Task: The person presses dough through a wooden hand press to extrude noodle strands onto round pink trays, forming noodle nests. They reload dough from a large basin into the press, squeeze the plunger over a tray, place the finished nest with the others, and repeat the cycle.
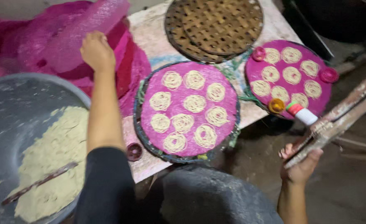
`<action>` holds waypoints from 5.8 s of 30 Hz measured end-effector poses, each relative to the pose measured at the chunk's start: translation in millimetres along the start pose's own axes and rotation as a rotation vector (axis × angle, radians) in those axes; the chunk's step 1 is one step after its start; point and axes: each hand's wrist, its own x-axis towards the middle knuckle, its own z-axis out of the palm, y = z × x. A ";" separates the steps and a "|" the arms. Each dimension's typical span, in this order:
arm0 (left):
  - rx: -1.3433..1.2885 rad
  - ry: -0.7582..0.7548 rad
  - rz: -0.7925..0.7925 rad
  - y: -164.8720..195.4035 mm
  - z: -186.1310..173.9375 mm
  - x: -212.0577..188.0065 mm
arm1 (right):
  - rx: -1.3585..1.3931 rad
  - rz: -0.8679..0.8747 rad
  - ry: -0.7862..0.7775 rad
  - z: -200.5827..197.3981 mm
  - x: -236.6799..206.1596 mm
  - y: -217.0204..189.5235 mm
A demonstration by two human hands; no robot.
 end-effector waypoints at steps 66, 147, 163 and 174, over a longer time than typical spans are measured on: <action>-1.186 -0.297 -0.811 -239.2 -387.3 -257.7 | -0.582 -0.895 -1.529 636.9 -157.8 55.7; -0.126 -0.302 -0.383 -234.9 -399.8 -206.8 | -1.009 -1.693 -1.780 642.3 -227.9 -11.0; -0.095 0.090 -0.608 -256.1 -404.6 -199.3 | -0.355 -0.359 -1.631 595.3 -230.2 60.9; 0.213 -0.047 -0.433 -268.6 -402.3 -192.3 | -0.749 0.047 -1.629 606.8 -210.9 61.4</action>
